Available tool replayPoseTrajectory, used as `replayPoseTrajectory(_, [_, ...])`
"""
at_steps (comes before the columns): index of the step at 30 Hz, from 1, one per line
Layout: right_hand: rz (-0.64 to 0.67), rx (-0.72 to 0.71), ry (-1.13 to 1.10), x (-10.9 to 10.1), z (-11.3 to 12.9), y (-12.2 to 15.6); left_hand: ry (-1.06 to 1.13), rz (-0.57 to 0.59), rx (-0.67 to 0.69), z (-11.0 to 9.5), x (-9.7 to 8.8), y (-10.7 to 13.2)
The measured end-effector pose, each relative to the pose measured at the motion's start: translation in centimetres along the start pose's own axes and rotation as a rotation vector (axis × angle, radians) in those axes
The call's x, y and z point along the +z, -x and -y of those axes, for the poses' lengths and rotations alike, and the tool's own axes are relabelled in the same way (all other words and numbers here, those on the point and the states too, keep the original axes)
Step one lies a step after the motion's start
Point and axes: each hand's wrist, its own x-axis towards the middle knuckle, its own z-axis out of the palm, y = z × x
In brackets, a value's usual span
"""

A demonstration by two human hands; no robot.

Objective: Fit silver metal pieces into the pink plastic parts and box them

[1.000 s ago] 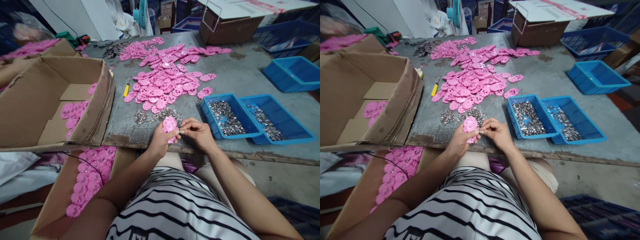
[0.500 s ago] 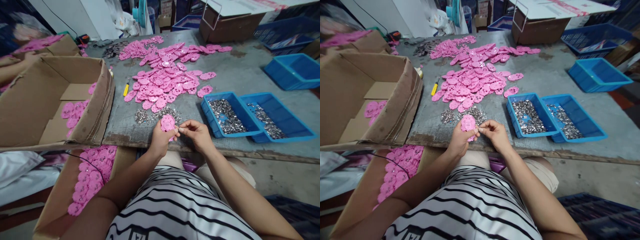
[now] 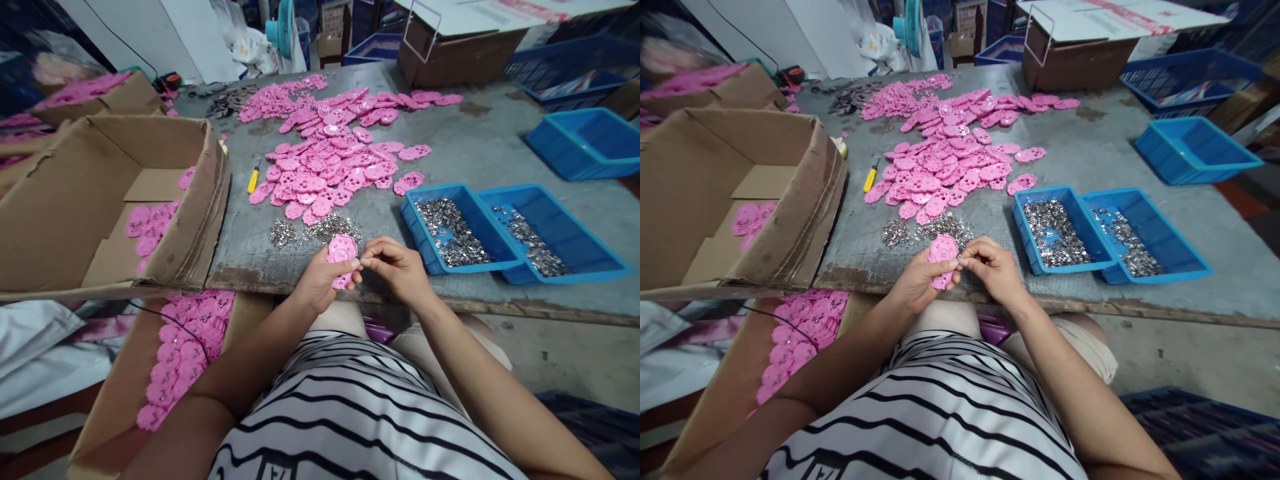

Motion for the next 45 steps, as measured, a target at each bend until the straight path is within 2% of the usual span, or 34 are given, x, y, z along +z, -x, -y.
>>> replayPoseTrajectory(4, [0.025,0.034,-0.033,0.0,0.2,0.1,0.050,-0.004,-0.033,0.0,0.3,0.1])
replayPoseTrajectory(9, [0.002,0.235,-0.151,0.3,0.2,0.4,-0.080,-0.164,0.205,0.8,0.8,0.0])
replayPoseTrajectory(12, [0.000,0.274,-0.143,0.3,0.3,0.3,-0.151,-0.198,0.263,1.0,0.9,0.0])
replayPoseTrajectory(16, [-0.059,0.293,-0.160,0.5,0.7,0.4,-0.016,-0.133,0.275,1.0,1.1,0.1])
replayPoseTrajectory(20, [-0.150,0.234,-0.129,1.0,1.2,0.7,0.173,-0.078,0.202,0.9,1.3,0.0])
replayPoseTrajectory(23, [-0.196,0.220,-0.094,1.4,1.0,1.0,0.220,-0.074,0.233,1.1,1.6,0.0])
replayPoseTrajectory(26, [-0.278,0.226,-0.114,1.7,0.6,1.2,0.250,0.002,0.270,1.3,1.5,0.2])
replayPoseTrajectory(30, [-0.322,0.251,-0.161,1.7,0.5,1.5,0.303,0.088,0.236,1.3,1.1,0.6])
replayPoseTrajectory(35, [-0.326,0.261,-0.150,2.4,0.9,1.8,0.267,0.021,0.198,1.3,1.1,0.8])
replayPoseTrajectory(45, [-0.347,0.270,-0.213,4.2,1.2,2.0,0.194,-0.013,0.314,1.9,1.9,0.8])
